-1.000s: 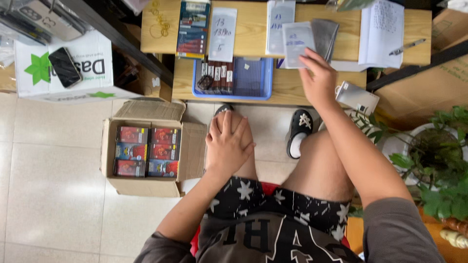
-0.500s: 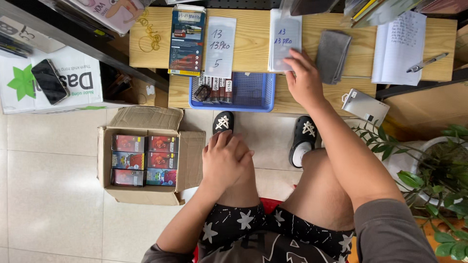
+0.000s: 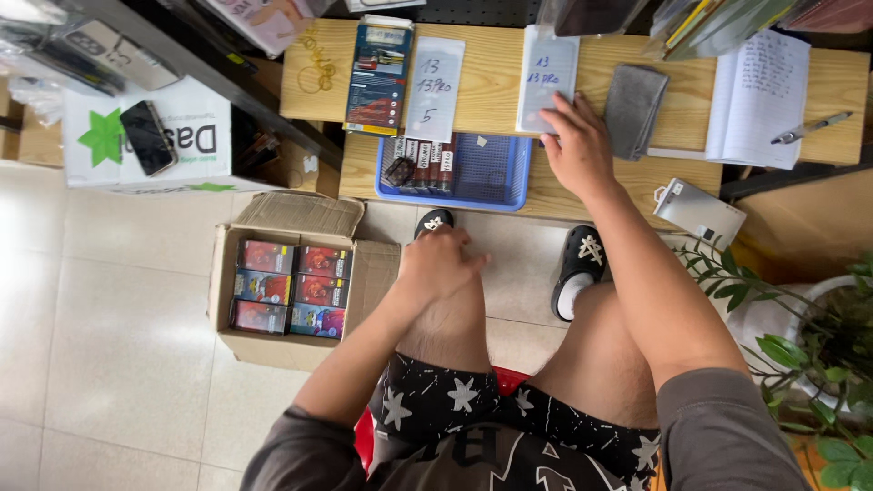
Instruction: The person wipes mobile phone screen protectors with a cloth, inserts them into white paper sleeves, and organizes them on a wooden desk next to product boxes and handwritten notes.
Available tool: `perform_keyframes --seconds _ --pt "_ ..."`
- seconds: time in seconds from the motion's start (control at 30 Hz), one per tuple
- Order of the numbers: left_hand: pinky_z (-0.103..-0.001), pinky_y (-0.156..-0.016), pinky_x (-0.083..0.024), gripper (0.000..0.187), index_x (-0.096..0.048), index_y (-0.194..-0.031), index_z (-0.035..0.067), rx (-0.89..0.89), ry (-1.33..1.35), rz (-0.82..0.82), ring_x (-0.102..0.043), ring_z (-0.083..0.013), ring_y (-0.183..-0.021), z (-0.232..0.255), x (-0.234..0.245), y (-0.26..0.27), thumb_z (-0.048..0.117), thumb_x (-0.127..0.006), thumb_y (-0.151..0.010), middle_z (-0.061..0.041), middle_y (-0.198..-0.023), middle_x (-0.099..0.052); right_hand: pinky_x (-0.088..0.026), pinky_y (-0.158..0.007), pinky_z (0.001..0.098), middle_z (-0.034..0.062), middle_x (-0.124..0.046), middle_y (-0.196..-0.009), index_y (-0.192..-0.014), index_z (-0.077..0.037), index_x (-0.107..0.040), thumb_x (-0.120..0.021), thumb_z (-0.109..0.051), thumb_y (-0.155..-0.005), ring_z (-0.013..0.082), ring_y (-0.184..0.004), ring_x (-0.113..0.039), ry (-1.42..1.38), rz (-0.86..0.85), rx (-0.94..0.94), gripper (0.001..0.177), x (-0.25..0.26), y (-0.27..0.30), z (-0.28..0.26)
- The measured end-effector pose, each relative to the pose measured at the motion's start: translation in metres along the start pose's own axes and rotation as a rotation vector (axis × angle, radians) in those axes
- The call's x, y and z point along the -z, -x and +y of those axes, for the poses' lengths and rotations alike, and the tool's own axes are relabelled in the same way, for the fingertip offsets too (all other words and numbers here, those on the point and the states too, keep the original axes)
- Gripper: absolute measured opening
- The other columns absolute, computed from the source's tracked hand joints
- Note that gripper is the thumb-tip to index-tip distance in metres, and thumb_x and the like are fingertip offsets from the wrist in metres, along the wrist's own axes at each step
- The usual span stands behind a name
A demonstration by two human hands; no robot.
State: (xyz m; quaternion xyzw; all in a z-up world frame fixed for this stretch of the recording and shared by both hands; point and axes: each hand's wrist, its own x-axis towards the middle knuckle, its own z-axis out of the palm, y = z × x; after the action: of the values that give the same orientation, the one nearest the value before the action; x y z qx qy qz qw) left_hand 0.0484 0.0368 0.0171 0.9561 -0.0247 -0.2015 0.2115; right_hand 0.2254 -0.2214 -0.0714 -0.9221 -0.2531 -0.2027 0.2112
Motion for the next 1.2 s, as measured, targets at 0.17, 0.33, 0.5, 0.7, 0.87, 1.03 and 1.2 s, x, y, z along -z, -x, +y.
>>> perform_keyframes --seconds 0.17,0.33,0.5,0.7,0.87,1.03,1.2 --pt "-0.055 -0.095 -0.056 0.064 -0.065 -0.128 0.019 0.236 0.431 0.037 -0.070 -0.0378 -0.115 -0.043 -0.029 -0.103 0.066 -0.066 -0.084 -0.014 -0.112 -0.075 -0.042 -0.111 0.0543 0.0243 -0.061 -0.144 -0.127 0.000 -0.074 -0.076 -0.009 -0.100 0.0479 -0.134 -0.052 -0.146 0.037 -0.063 0.029 0.043 0.004 -0.013" --pt "-0.036 -0.058 -0.063 0.052 -0.063 -0.121 0.014 0.485 1.001 0.271 -0.078 -0.0203 -0.073 -0.058 -0.012 -0.166 0.055 -0.067 -0.089 -0.006 -0.091 -0.077 -0.056 -0.096 0.0479 0.0158 -0.075 -0.118 -0.122 -0.007 -0.076 -0.071 -0.023 -0.109 0.0374 -0.111 -0.071 -0.265 -0.007 -0.198 0.022 0.108 0.081 -0.036" --pt "-0.034 -0.041 -0.055 0.022 -0.065 -0.098 0.003 0.472 1.553 0.401 -0.078 -0.0266 -0.068 -0.071 -0.030 -0.191 0.024 -0.065 -0.095 -0.014 -0.078 -0.075 -0.060 -0.096 0.0388 -0.0070 -0.078 -0.110 -0.115 -0.034 -0.077 -0.061 -0.061 -0.100 0.0203 -0.109 -0.074 0.144 -0.460 -0.555 0.034 0.169 0.193 -0.072" --pt "-0.031 -0.061 -0.066 0.013 -0.067 -0.085 0.006 0.276 1.602 0.368 -0.078 -0.0202 -0.070 -0.063 -0.029 -0.158 0.018 -0.068 -0.087 -0.012 -0.077 -0.074 -0.054 -0.093 0.0689 0.0277 -0.044 -0.152 -0.145 -0.010 -0.061 -0.073 -0.051 -0.085 0.0585 -0.131 -0.048 0.407 -0.149 -0.395 0.073 0.197 0.222 -0.159" --pt "-0.025 -0.060 -0.056 0.019 -0.072 -0.076 0.003 -0.002 1.390 0.596 -0.065 -0.0139 -0.060 -0.041 -0.016 -0.076 0.012 -0.069 -0.091 -0.013 -0.069 -0.072 -0.039 -0.104 0.0585 0.0180 -0.054 -0.146 -0.144 -0.022 -0.062 -0.067 -0.059 -0.087 0.0424 -0.135 -0.046 0.287 -0.327 -0.364 0.068 0.158 0.227 -0.190" --pt "-0.029 -0.083 -0.051 0.023 -0.080 -0.086 0.011 0.033 1.166 0.450 -0.058 -0.0117 -0.080 -0.005 -0.033 0.015 0.025 -0.066 -0.100 -0.006 -0.080 -0.075 -0.056 -0.102 0.0482 0.0241 -0.065 -0.137 -0.142 -0.004 -0.057 -0.072 -0.051 -0.092 0.0397 -0.133 -0.059 -0.662 -0.389 -0.718 0.071 0.146 0.132 -0.219" --pt "-0.030 -0.074 -0.055 0.007 -0.079 -0.086 0.016 -0.283 0.807 0.761 -0.073 -0.0229 -0.080 -0.002 -0.058 0.052 0.022 -0.080 -0.090 -0.006 -0.082 -0.074 -0.068 -0.063 0.0390 0.0077 -0.071 -0.091 -0.108 -0.005 -0.069 -0.073 -0.015 -0.098 0.0217 -0.080 -0.075 -1.430 0.071 -0.833 0.015 0.076 0.086 -0.216"
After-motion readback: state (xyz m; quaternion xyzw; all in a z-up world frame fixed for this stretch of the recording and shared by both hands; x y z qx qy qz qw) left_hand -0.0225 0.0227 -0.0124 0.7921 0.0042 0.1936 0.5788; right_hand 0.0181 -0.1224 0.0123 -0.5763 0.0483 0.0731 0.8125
